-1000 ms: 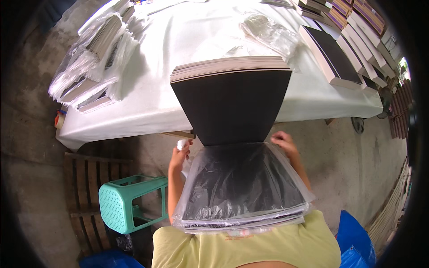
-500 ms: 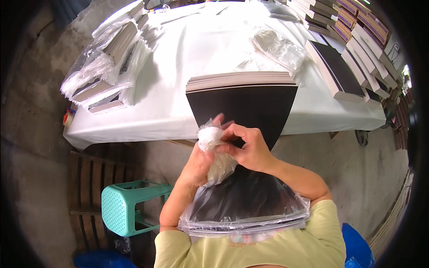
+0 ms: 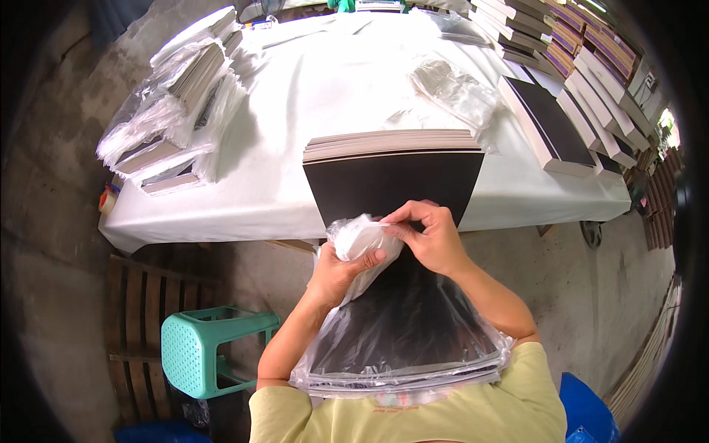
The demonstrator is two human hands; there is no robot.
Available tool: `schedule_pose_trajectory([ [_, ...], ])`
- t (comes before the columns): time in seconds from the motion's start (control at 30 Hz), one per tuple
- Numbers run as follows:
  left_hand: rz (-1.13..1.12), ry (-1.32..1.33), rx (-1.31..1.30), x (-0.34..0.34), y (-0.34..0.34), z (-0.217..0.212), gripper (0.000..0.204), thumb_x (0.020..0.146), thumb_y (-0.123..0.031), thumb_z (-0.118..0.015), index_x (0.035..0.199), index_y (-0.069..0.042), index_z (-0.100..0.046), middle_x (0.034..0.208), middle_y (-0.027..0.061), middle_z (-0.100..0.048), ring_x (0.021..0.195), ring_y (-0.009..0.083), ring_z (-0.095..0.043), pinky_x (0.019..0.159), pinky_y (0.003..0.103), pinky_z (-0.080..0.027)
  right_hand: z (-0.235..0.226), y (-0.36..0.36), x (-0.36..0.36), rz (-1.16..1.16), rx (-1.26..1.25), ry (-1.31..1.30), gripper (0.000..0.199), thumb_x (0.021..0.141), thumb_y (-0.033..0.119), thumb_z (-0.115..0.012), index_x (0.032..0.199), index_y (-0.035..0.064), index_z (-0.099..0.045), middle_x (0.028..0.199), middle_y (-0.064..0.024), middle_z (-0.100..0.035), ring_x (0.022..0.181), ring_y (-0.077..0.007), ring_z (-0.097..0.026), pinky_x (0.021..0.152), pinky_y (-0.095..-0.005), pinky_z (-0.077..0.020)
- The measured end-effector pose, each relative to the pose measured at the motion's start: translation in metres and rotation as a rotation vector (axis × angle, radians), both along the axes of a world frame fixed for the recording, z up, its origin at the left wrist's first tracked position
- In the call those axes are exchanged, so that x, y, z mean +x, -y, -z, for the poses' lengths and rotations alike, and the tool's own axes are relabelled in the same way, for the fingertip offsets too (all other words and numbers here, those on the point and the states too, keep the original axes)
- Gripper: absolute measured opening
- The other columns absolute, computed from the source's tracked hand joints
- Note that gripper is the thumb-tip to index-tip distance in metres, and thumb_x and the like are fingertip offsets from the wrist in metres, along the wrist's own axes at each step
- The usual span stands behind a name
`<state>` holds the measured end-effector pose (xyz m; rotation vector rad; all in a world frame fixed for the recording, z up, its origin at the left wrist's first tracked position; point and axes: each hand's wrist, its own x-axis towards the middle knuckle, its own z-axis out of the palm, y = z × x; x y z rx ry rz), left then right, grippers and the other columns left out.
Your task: The person places a black book into a clear plastic bag and then folds the open end of the bag over the book.
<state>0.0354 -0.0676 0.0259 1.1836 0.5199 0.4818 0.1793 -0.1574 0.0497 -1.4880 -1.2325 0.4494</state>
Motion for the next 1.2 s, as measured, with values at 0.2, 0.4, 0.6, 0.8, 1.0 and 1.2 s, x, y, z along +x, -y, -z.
schedule_pose_trajectory([
  [0.2, -0.122, 0.067, -0.020, 0.005, -0.005, 0.007, 0.032, 0.074, -0.016, -0.068, 0.100, -0.002, -0.058, 0.089, 0.0025, -0.061, 0.084, 0.0117, -0.054, 0.077, 0.026, -0.041, 0.004, -0.001, -0.004, 0.174, 0.220, 0.453, 0.024, 0.082, 0.001, -0.049, 0.104, 0.0077, -0.057, 0.089, -0.0086, -0.064, 0.066, -0.0166, -0.061, 0.074, -0.0293, -0.0429],
  [0.4, -0.196, 0.139, -0.111, 0.004, -0.004, 0.010, 0.023, 0.074, -0.013, -0.067, 0.093, -0.004, -0.058, 0.087, 0.0038, -0.059, 0.079, 0.0126, -0.055, 0.072, 0.026, -0.043, -0.003, 0.003, 0.002, -0.100, 0.043, -0.407, 0.031, 0.080, 0.004, -0.059, 0.110, 0.0038, -0.051, 0.083, -0.0073, -0.065, 0.063, -0.0054, -0.055, 0.059, -0.0191, -0.0452],
  [0.6, -0.520, 0.219, -0.090, -0.011, -0.014, 0.000, 0.030, 0.070, -0.001, -0.068, 0.086, -0.008, -0.043, 0.065, 0.0003, -0.050, 0.060, 0.0123, -0.054, 0.051, 0.028, -0.045, 0.010, 0.007, 0.016, -0.036, 0.085, -0.295, 0.021, 0.077, 0.003, -0.061, 0.098, 0.0011, -0.056, 0.077, -0.0078, -0.065, 0.063, -0.0058, -0.055, 0.057, -0.0187, -0.0448],
  [0.8, -0.837, -0.049, 0.814, -0.053, -0.064, 0.008, 0.019, 0.083, -0.016, -0.058, 0.090, -0.001, -0.048, 0.062, -0.0018, -0.046, 0.051, 0.0039, -0.042, 0.042, 0.019, -0.034, 0.014, 0.018, 0.028, 0.072, 0.033, -0.359, 0.011, 0.075, 0.009, -0.066, 0.079, -0.0003, -0.062, 0.069, -0.0045, -0.063, 0.061, -0.0057, -0.055, 0.058, -0.0188, -0.0447],
  [1.0, 0.063, 0.141, 0.605, 0.010, -0.006, -0.026, 0.083, 0.053, -0.018, -0.082, 0.122, 0.000, -0.040, 0.113, 0.0097, -0.050, 0.097, 0.0153, -0.049, 0.082, 0.028, -0.040, 0.008, 0.011, 0.011, 0.090, 0.027, -0.160, 0.016, 0.076, 0.018, -0.066, 0.072, 0.0025, -0.063, 0.063, 0.0018, -0.058, 0.055, -0.0052, -0.045, 0.049, -0.0206, -0.0353],
  [1.2, 0.245, -0.022, 0.082, 0.018, 0.001, -0.024, 0.034, 0.064, -0.009, -0.075, 0.094, -0.001, -0.061, 0.080, -0.0005, -0.060, 0.071, 0.0070, -0.053, 0.066, 0.025, -0.044, 0.014, 0.015, 0.027, 0.026, 0.290, -0.433, 0.021, 0.084, 0.022, -0.056, 0.075, 0.0028, -0.058, 0.063, 0.0041, -0.048, 0.048, -0.0079, -0.041, 0.046, -0.0235, -0.0342],
])
